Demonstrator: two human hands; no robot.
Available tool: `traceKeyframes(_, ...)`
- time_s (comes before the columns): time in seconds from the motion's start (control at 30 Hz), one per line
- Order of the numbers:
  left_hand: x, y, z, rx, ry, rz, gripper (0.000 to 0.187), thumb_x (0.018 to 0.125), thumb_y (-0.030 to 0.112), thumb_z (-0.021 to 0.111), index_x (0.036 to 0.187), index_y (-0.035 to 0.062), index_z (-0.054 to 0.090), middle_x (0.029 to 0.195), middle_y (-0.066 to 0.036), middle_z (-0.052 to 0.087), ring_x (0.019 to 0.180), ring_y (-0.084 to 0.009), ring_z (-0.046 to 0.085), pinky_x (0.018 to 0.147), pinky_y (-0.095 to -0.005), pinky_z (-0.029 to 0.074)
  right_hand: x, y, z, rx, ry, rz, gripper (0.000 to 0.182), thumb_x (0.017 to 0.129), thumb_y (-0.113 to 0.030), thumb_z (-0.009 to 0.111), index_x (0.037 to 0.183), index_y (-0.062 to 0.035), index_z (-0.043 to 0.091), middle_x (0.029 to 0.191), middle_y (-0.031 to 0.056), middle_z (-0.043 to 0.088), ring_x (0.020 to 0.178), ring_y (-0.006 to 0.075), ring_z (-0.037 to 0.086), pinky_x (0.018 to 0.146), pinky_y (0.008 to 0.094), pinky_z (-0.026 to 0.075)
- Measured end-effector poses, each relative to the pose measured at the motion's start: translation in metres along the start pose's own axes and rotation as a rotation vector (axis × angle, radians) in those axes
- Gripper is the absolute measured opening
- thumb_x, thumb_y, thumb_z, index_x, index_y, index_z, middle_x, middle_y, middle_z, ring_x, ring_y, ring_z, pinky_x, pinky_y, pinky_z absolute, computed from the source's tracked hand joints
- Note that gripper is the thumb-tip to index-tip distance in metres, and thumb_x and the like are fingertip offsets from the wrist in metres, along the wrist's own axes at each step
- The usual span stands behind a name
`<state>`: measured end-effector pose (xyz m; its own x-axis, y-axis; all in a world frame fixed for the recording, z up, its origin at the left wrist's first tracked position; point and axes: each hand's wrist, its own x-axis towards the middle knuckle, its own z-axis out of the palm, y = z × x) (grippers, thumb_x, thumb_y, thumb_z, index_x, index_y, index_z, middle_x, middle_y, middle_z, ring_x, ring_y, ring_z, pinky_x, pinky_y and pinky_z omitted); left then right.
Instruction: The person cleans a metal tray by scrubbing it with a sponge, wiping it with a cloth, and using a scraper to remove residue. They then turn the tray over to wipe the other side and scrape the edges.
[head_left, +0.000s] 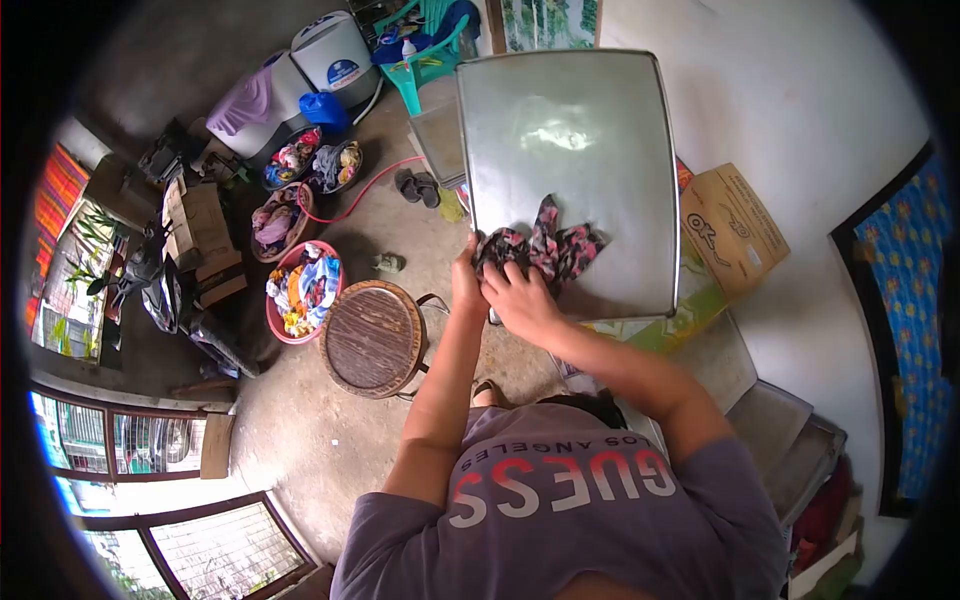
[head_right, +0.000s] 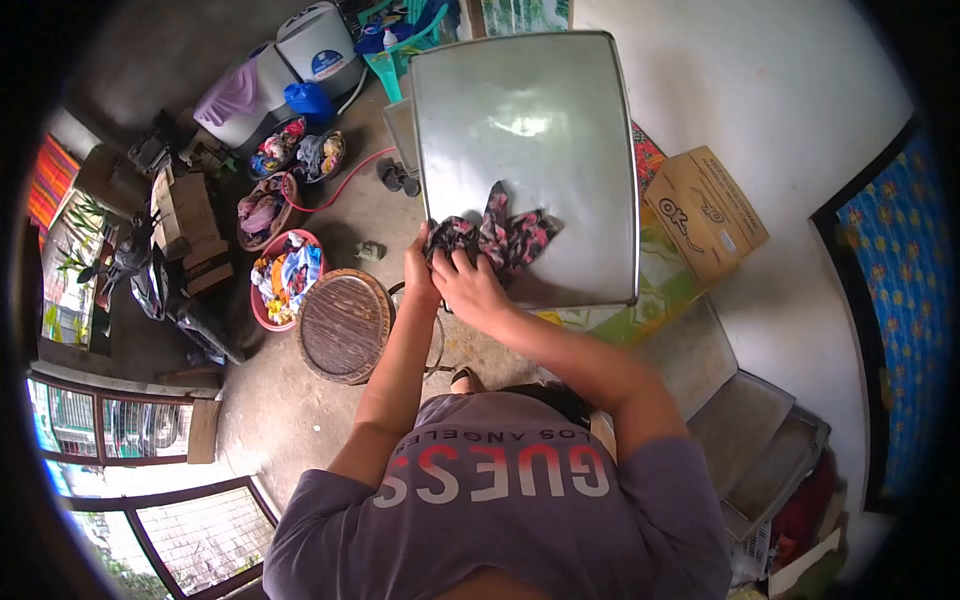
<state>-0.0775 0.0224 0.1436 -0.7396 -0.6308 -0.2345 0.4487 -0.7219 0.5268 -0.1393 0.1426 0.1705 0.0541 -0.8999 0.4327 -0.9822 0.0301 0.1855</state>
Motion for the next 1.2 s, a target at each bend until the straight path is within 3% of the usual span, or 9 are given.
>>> traceKeyframes(0.27,-0.002,-0.015,0.000,-0.057,-0.001,-0.068,0.034,0.101,0.035,0.045,0.105,0.0040,0.059,0.097,-0.016,0.068,0.083,-0.0293,0.067,0.078,-0.0439,0.056,-0.035,0.006,-0.008,0.034,0.054,0.002,0.033,0.078,-0.021,0.060,0.110,-0.0152,0.064,0.125,0.0021,0.053,0.102,0.0240,0.049,0.073,0.0387,0.043)
traceKeyframes(0.47,0.004,-0.008,-0.003,0.093,0.225,0.066,0.040,0.100,0.038,0.047,0.113,0.0025,0.059,0.102,-0.011,0.065,0.093,-0.0254,0.062,0.087,-0.0401,0.050,-0.084,0.003,0.000,0.023,0.041,-0.090,0.026,0.079,-0.024,0.059,0.103,-0.0233,0.069,0.125,-0.0023,0.055,0.103,0.0236,0.049,0.076,0.0399,0.043)
traceKeyframes(0.53,-0.007,-0.004,0.013,0.090,0.284,0.101,0.030,0.100,0.037,0.049,0.101,0.0086,0.060,0.090,-0.005,0.064,0.079,-0.0210,0.061,0.076,-0.0363,0.050,-0.089,0.011,-0.008,0.062,0.066,-0.048,0.025,0.080,-0.025,0.058,0.102,-0.0242,0.069,0.127,-0.0030,0.055,0.104,0.0236,0.050,0.075,0.0418,0.045)
traceKeyframes(0.63,-0.006,-0.002,0.008,0.094,0.385,0.119,0.030,0.099,0.036,0.051,0.099,0.0085,0.061,0.089,-0.005,0.064,0.081,-0.0201,0.061,0.077,-0.0362,0.050,-0.106,0.031,-0.009,-0.005,0.118,-0.030,0.025,0.081,-0.025,0.057,0.102,-0.0262,0.070,0.129,-0.0032,0.055,0.106,0.0246,0.049,0.076,0.0442,0.045)
traceKeyframes(0.77,-0.012,0.005,0.004,0.089,0.414,0.212,0.038,0.097,0.037,0.056,0.108,0.0016,0.061,0.098,-0.011,0.065,0.085,-0.0240,0.061,0.080,-0.0393,0.050,-0.135,0.095,-0.014,-0.169,0.081,0.119,0.021,0.081,-0.026,0.059,0.099,-0.0257,0.070,0.126,-0.0054,0.056,0.102,0.0243,0.050,0.075,0.0434,0.044)
traceKeyframes(0.93,-0.011,0.014,-0.009,0.143,0.469,0.224,0.035,0.097,0.038,0.057,0.101,0.0035,0.061,0.087,-0.008,0.063,0.071,-0.0216,0.060,0.067,-0.0372,0.051,-0.150,0.157,-0.023,-0.286,0.218,0.416,0.014,0.079,-0.021,0.062,0.092,-0.0211,0.068,0.112,-0.0037,0.058,0.089,0.0223,0.054,0.064,0.0375,0.046)
traceKeyframes(0.97,-0.011,0.011,-0.003,0.131,0.485,0.225,0.032,0.097,0.037,0.056,0.097,0.0052,0.061,0.083,-0.006,0.062,0.065,-0.0204,0.060,0.062,-0.0359,0.051,-0.145,0.149,-0.018,-0.282,0.191,0.442,0.014,0.080,-0.021,0.062,0.093,-0.0206,0.067,0.109,-0.0028,0.058,0.088,0.0224,0.055,0.061,0.0367,0.046)
traceKeyframes(1.1,-0.010,-0.013,0.015,0.118,0.509,0.294,0.040,0.096,0.036,0.058,0.105,-0.0030,0.060,0.093,-0.011,0.061,0.079,-0.0225,0.060,0.071,-0.0390,0.051,-0.112,0.054,-0.001,-0.142,0.109,0.426,0.015,0.083,-0.022,0.062,0.097,-0.0187,0.064,0.096,0.0013,0.053,0.081,0.0222,0.055,0.050,0.0328,0.046)
traceKeyframes(1.2,-0.008,-0.024,0.022,0.132,0.509,0.333,0.040,0.097,0.036,0.057,0.105,-0.0033,0.059,0.095,-0.011,0.061,0.080,-0.0218,0.059,0.070,-0.0387,0.050,-0.087,-0.026,0.002,-0.022,0.180,0.290,0.015,0.079,-0.023,0.062,0.092,-0.0171,0.066,0.096,0.0032,0.051,0.079,0.0235,0.055,0.057,0.0396,0.048)
